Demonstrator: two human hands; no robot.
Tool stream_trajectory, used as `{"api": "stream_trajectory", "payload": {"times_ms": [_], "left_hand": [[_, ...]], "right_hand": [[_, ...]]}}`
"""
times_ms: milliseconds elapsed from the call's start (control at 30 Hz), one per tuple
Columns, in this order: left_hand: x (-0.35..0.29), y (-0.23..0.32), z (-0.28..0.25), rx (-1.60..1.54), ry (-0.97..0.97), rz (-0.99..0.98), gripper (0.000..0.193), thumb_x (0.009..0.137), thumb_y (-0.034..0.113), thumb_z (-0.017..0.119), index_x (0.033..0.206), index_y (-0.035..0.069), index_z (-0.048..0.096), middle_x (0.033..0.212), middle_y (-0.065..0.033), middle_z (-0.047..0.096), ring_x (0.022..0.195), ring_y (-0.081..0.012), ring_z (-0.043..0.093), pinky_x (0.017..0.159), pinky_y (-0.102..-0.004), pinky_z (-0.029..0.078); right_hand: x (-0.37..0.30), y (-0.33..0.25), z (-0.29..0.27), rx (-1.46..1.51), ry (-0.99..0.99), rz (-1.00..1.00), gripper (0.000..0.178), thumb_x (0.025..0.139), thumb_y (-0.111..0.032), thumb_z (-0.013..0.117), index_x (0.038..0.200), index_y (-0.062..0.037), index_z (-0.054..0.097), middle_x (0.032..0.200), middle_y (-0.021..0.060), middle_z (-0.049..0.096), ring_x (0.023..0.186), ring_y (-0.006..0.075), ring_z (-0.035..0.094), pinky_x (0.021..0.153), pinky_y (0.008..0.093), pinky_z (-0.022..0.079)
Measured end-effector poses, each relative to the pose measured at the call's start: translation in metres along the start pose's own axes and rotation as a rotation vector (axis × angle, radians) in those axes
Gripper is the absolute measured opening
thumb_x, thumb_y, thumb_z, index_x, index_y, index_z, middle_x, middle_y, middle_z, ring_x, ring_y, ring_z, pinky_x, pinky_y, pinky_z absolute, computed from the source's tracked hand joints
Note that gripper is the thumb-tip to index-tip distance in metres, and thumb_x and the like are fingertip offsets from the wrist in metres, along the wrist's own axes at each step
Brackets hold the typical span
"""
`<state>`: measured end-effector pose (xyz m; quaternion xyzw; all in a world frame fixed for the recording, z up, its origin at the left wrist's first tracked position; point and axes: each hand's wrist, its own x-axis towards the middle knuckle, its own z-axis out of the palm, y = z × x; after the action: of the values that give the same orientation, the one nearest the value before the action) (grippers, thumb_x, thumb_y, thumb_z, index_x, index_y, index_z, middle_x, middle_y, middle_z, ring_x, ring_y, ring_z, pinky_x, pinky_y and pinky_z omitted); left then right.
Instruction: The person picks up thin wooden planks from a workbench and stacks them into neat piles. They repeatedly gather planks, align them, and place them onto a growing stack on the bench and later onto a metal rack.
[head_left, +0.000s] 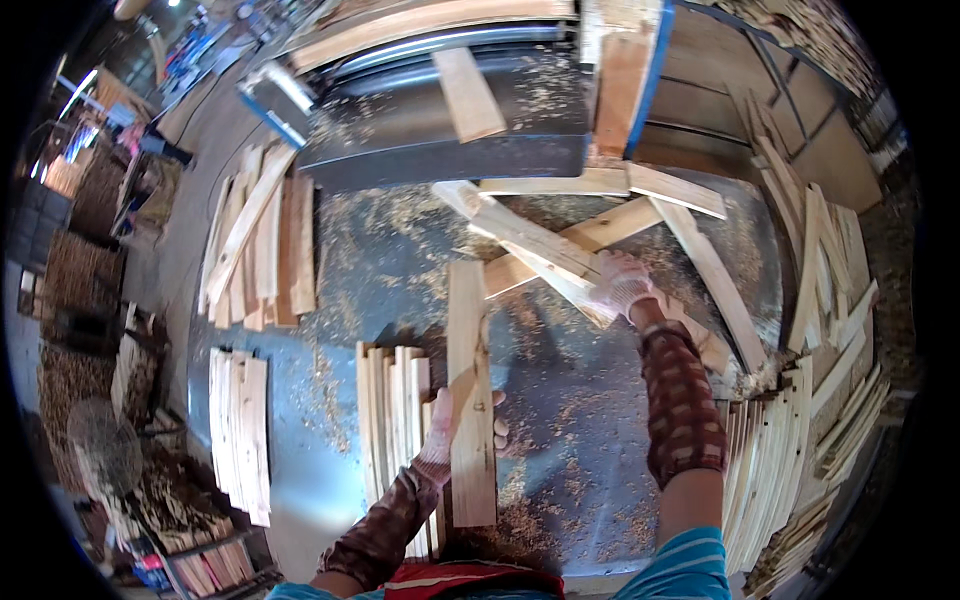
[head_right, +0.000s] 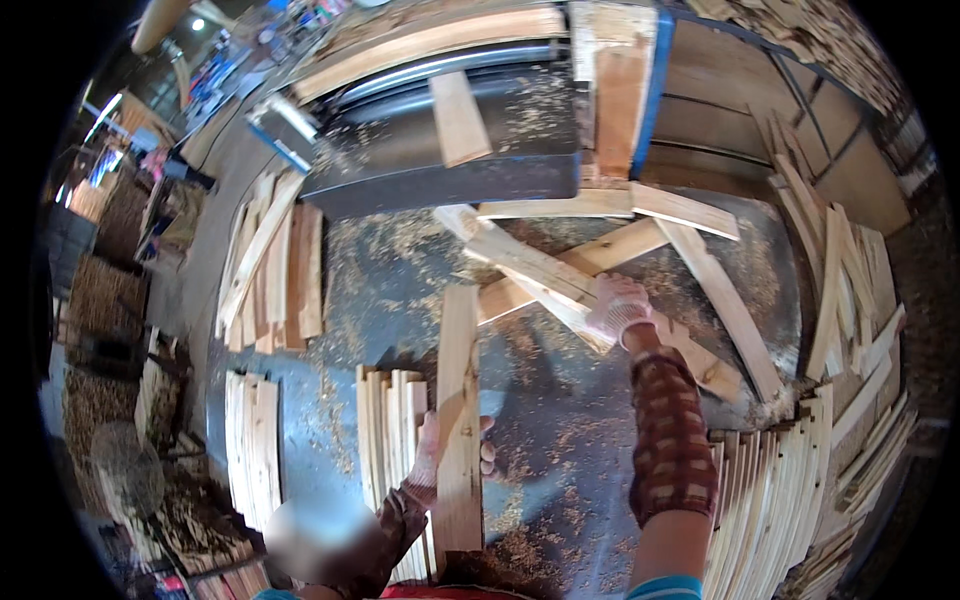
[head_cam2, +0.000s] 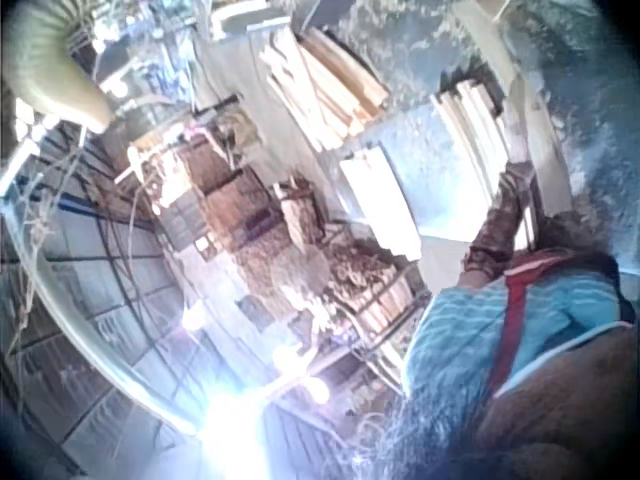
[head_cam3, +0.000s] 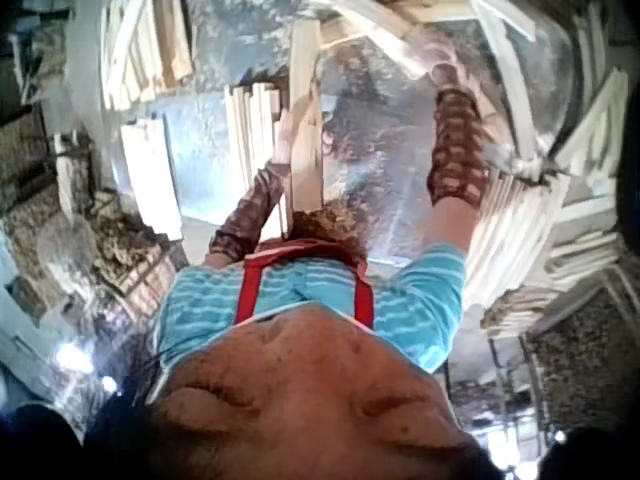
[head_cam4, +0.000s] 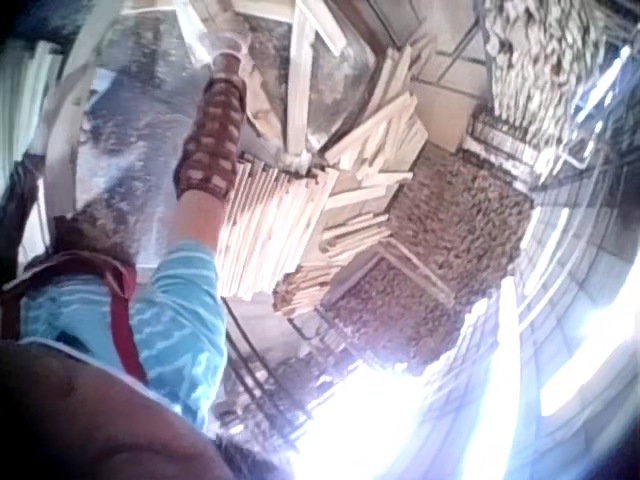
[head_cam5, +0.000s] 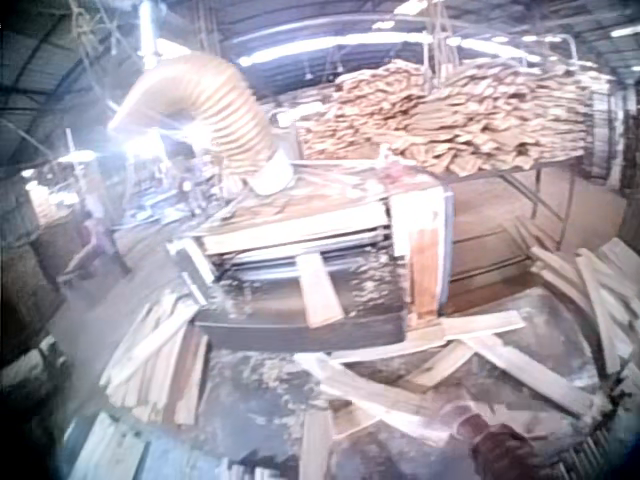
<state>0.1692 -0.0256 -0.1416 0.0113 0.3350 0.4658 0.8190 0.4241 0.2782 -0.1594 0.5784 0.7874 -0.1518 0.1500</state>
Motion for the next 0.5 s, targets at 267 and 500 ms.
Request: {"api": "stream_trajectory", "payload": {"times_ms": [267, 500], "left_hand": [[-0.026, 0.008, -0.018, -0.260, -0.254, -0.072, 0.109, 0.080, 0.088, 0.043, 0.146, 0.002, 0.039, 0.107, -0.0264, 0.067, 0.091, -0.0371, 0.070, 0.088, -0.0509, 0.054], [-0.116, 0.030, -0.036, 0.115, 0.032, 0.063, 0.091, 0.085, 0.080, 0.049, 0.137, 0.006, 0.046, 0.101, -0.0241, 0.067, 0.085, -0.0358, 0.070, 0.075, -0.0524, 0.059]], "right_hand": [[-0.066, -0.110, -0.072, 0.175, -0.128, -0.027, 0.067, 0.072, -0.044, 0.076, 0.120, 0.0006, 0.061, 0.115, 0.0199, 0.066, 0.106, 0.0312, 0.067, 0.091, 0.0390, 0.054], [-0.136, -0.132, 0.006, 0.433, -0.027, 0.096, 0.065, 0.074, -0.053, 0.075, 0.115, -0.0046, 0.065, 0.115, 0.0191, 0.069, 0.107, 0.0336, 0.067, 0.091, 0.0414, 0.053]]}}
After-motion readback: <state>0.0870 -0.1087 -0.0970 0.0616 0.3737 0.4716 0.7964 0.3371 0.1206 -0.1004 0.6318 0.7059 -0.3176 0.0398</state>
